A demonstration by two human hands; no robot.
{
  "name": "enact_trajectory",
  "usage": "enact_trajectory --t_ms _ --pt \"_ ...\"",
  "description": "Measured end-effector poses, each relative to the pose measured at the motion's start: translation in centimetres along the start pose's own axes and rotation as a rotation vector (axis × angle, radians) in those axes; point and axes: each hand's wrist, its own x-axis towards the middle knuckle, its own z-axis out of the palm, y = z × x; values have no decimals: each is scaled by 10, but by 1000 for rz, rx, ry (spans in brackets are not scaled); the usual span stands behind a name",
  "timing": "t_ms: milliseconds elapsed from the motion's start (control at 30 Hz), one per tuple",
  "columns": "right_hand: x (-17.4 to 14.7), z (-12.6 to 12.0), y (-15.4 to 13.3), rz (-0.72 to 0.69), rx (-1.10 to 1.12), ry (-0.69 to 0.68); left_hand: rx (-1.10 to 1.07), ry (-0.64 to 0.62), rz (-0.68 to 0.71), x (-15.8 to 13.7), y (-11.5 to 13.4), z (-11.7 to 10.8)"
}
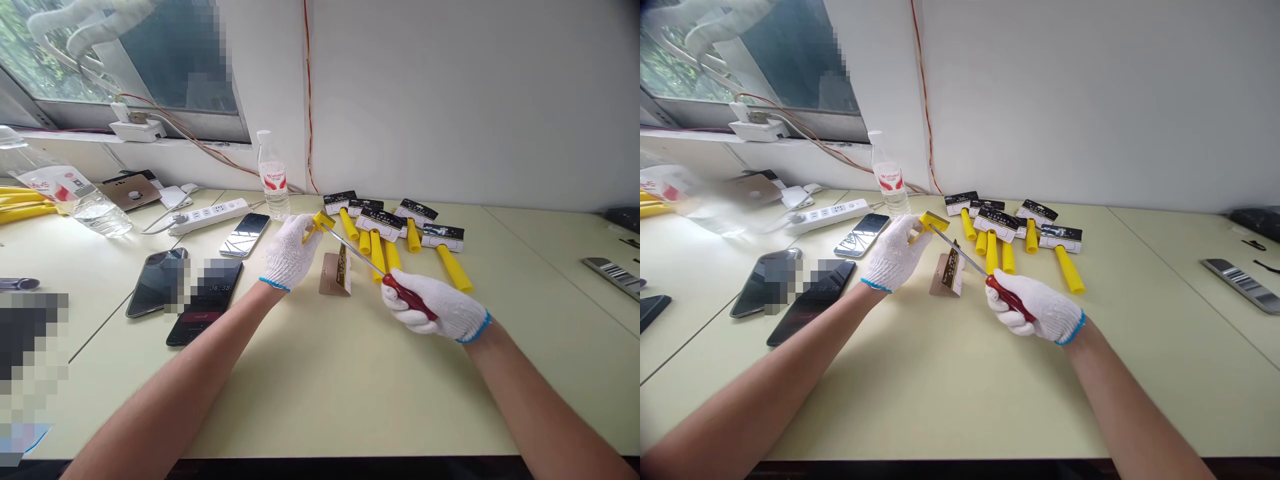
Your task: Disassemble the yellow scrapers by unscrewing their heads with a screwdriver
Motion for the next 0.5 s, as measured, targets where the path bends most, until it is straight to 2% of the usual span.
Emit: enact_trajectory --t_ms 67,100,167,267,400,433,467,500 --pt "1 -3 1 32 114 -134 -7 -8 15 1 0 0" --pt "1 -3 2 20 121 -149 -9 -4 20 1 0 -1" --pt "1 1 3 -21 59 -91 -20 7 43 3 -1 -3" --pt "3 11 2 -141 -271 168 -39 8 89 6 -2 -6" --pt "9 21 6 -478 -736 673 -36 -12 90 9 -7 -6" --pt "10 22 7 -531 -807 760 -44 -13 81 9 -8 -5" --pt "11 21 7 -545 -839 799 -52 -9 70 9 -8 -4" --pt "10 19 7 -505 -797 760 -54 -4 61 9 -8 -4"
